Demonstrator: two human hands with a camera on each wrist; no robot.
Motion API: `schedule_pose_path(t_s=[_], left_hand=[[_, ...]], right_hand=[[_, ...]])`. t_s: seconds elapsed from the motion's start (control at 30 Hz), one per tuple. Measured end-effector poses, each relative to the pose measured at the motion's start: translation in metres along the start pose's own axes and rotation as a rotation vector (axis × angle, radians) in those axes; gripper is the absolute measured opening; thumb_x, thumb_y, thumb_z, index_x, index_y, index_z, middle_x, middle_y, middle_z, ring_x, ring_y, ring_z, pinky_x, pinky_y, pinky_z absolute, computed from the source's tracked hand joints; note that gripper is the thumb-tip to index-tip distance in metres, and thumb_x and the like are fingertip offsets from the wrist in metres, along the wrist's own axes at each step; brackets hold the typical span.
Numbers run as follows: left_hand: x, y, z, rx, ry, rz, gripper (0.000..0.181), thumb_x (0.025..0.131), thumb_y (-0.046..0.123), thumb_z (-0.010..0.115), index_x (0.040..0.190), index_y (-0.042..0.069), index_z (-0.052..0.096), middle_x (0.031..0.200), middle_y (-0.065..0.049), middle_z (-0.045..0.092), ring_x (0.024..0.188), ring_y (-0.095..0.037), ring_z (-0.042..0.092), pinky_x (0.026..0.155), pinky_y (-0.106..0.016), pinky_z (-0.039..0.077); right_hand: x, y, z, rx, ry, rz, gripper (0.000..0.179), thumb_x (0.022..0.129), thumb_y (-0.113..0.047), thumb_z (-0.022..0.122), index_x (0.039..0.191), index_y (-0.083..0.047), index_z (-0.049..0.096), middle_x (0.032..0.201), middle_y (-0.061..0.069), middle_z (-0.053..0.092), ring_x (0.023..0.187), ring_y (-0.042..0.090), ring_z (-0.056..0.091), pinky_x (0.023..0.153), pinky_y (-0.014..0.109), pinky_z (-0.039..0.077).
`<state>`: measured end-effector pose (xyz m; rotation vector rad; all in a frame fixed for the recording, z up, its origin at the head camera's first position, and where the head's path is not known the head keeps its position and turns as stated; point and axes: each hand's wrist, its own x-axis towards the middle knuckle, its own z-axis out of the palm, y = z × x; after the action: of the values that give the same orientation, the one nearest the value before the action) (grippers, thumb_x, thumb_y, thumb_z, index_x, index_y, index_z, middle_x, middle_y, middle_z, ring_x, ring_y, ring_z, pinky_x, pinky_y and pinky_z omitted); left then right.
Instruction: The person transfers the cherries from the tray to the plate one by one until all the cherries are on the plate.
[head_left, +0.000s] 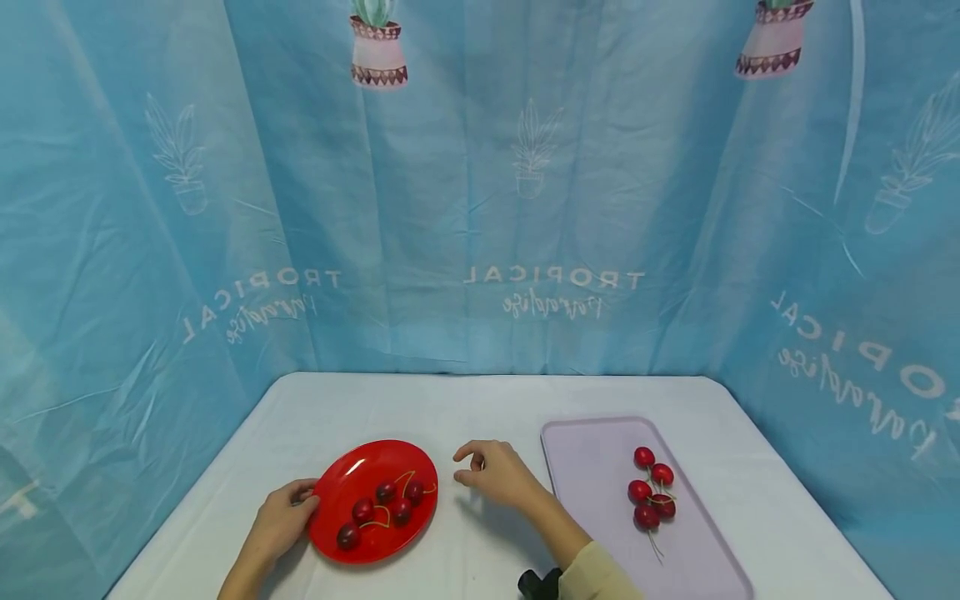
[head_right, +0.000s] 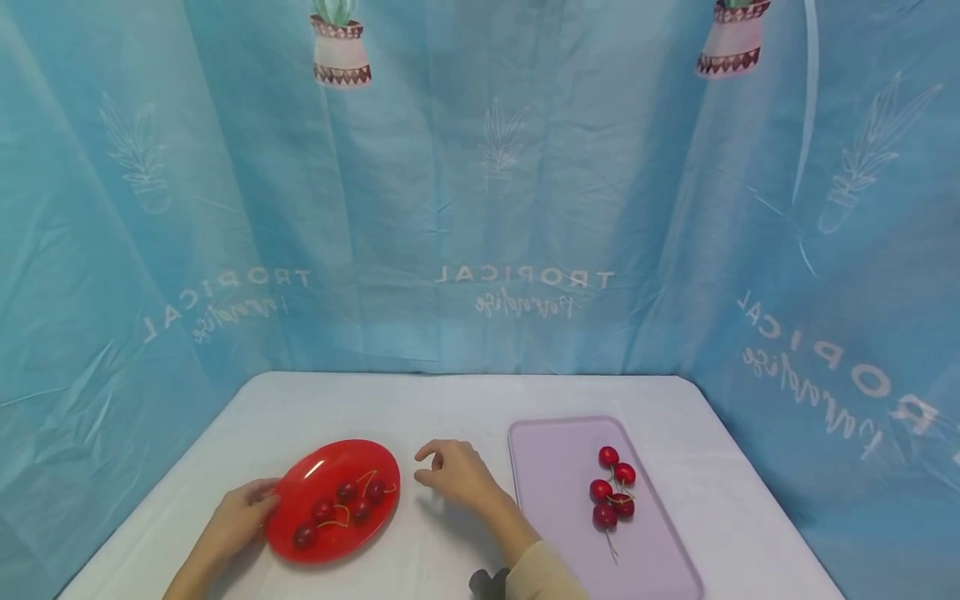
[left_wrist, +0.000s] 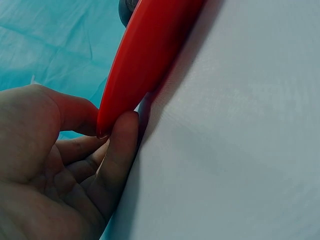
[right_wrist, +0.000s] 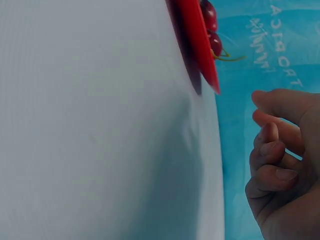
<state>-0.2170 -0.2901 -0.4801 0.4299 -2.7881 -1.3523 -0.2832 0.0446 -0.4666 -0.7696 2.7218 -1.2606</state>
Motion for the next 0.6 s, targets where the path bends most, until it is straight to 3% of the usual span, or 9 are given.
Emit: schedule_pose_path(t_s=[0.4, 0.6], left_hand=[[-0.001, 0.002, 0.004, -0.013, -0.004, 0.011, 0.041, 0.091, 0.011, 0.052, 0.126, -0.009, 0.053, 0.113, -0.024, 0.059, 0.103, -0.035, 0.055, 0.083, -0.043, 0.054], [0.002, -0.003, 0.0, -0.019, -0.003, 0.001, 0.04, 0.092, 0.012, 0.053, 0.127, -0.008, 0.053, 0.113, -0.022, 0.059, 0.101, -0.033, 0.056, 0.08, -0.041, 0.055]], right_hand=[[-0.019, 0.007, -0.036, -0.079, -0.026, -0.015, 0.014, 0.085, -0.025, 0.07, 0.097, -0.017, 0.072, 0.069, -0.007, 0.055, 0.055, 0.009, 0.047, 0.05, 0.026, 0.042], [-0.024, 0.011, -0.045, -0.099, -0.047, -0.028, 0.018, 0.086, -0.027, 0.07, 0.099, -0.014, 0.072, 0.071, -0.007, 0.055, 0.056, 0.008, 0.047, 0.051, 0.026, 0.042]])
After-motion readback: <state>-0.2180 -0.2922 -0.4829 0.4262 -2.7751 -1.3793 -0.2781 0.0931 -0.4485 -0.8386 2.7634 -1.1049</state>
